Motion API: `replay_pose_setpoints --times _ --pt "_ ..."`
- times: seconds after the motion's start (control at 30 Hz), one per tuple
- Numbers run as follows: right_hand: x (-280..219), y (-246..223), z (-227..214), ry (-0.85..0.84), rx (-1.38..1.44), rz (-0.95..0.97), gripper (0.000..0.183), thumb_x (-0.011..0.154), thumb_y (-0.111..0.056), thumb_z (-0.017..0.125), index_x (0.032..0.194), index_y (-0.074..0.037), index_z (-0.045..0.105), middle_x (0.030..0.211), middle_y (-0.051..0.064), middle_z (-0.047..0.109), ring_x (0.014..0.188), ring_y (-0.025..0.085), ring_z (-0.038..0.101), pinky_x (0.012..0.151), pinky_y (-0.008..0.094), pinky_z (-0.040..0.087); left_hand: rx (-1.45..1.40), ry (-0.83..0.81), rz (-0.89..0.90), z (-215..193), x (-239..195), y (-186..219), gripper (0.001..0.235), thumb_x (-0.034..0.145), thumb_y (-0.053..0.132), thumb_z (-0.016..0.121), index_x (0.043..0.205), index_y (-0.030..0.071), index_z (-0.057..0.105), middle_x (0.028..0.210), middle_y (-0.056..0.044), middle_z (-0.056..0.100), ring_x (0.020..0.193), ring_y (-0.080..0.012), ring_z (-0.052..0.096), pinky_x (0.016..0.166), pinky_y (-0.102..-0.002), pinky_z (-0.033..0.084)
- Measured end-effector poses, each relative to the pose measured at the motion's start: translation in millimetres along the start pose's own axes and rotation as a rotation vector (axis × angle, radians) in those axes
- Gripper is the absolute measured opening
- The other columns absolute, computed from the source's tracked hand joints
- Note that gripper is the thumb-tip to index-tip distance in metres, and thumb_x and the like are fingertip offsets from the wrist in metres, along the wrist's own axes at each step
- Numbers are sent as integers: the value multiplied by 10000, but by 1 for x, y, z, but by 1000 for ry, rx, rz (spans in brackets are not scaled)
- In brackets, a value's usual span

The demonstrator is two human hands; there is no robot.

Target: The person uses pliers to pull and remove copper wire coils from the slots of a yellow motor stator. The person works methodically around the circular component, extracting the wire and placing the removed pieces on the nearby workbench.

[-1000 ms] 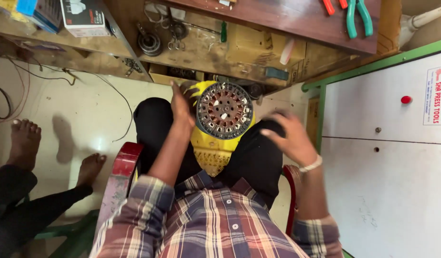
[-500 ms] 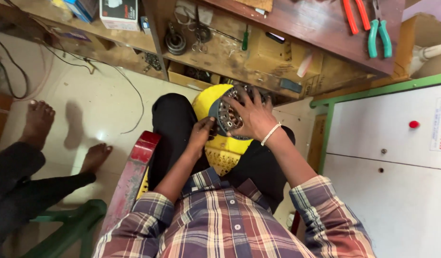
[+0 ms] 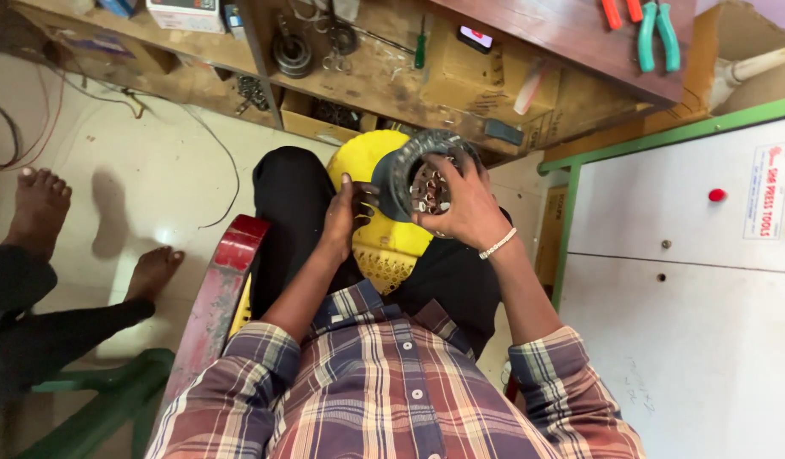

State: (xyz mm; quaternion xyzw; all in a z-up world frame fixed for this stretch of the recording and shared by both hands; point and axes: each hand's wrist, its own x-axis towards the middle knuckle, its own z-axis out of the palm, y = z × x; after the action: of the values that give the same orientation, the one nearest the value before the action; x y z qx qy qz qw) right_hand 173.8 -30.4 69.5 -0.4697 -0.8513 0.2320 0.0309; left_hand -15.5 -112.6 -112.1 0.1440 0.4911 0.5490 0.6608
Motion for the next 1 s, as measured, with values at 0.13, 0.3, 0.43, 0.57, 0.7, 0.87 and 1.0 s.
replay_pose_setpoints --times 0.13,0.3,0.43,0.57,0.7,0.87,1.0 --pt "-2 7 -13 103 141 34 971 647 -428 909 1479 -143 499 1515 265 430 1368 475 469 1135 494 417 113 -82 -21 17 -3 7 635 1023 616 351 1348 109 554 959 -13 645 826 -116 602 740 -303 492" --pt "-6 7 -38 201 221 102 941 699 -444 874 1493 -109 496 1402 193 588 1286 322 609 1099 421 477 259 -156 206 40 9 -7 613 1020 407 584 1486 48 408 1038 -71 652 891 -151 597 745 -314 492" --pt "-10 4 -40 270 516 21 924 781 -440 837 1562 -135 450 1461 153 583 1357 300 602 1164 429 477 308 -108 145 42 -6 -20 619 1012 334 587 1516 74 340 1091 -67 662 913 -148 615 730 -308 513" --pt "-12 -3 -9 318 665 1 983 777 -426 856 1604 -156 399 1427 147 601 1376 308 597 1203 451 470 239 38 129 39 -35 -9 465 1066 376 486 1413 69 525 1088 -58 675 867 -149 641 708 -311 530" --pt "-12 -8 14 350 597 -24 1037 726 -420 880 1582 -152 358 1513 152 493 1392 316 557 1188 448 473 435 172 516 32 -55 40 338 1088 326 593 1307 68 582 1065 -79 694 956 -156 662 838 -298 540" --pt "-13 4 27 430 392 -188 1005 772 -424 872 1589 -127 369 1634 198 369 1520 385 394 1245 495 376 613 -86 520 43 -66 77 387 982 252 721 1322 106 606 1094 -78 709 988 -159 658 848 -323 547" --pt "-24 9 39 576 435 -166 752 893 -376 790 1521 -107 475 1588 168 436 1492 367 458 1229 464 437 576 -230 596 71 -67 80 650 888 200 792 1437 66 471 1250 -132 596 1150 -233 604 928 -395 533"
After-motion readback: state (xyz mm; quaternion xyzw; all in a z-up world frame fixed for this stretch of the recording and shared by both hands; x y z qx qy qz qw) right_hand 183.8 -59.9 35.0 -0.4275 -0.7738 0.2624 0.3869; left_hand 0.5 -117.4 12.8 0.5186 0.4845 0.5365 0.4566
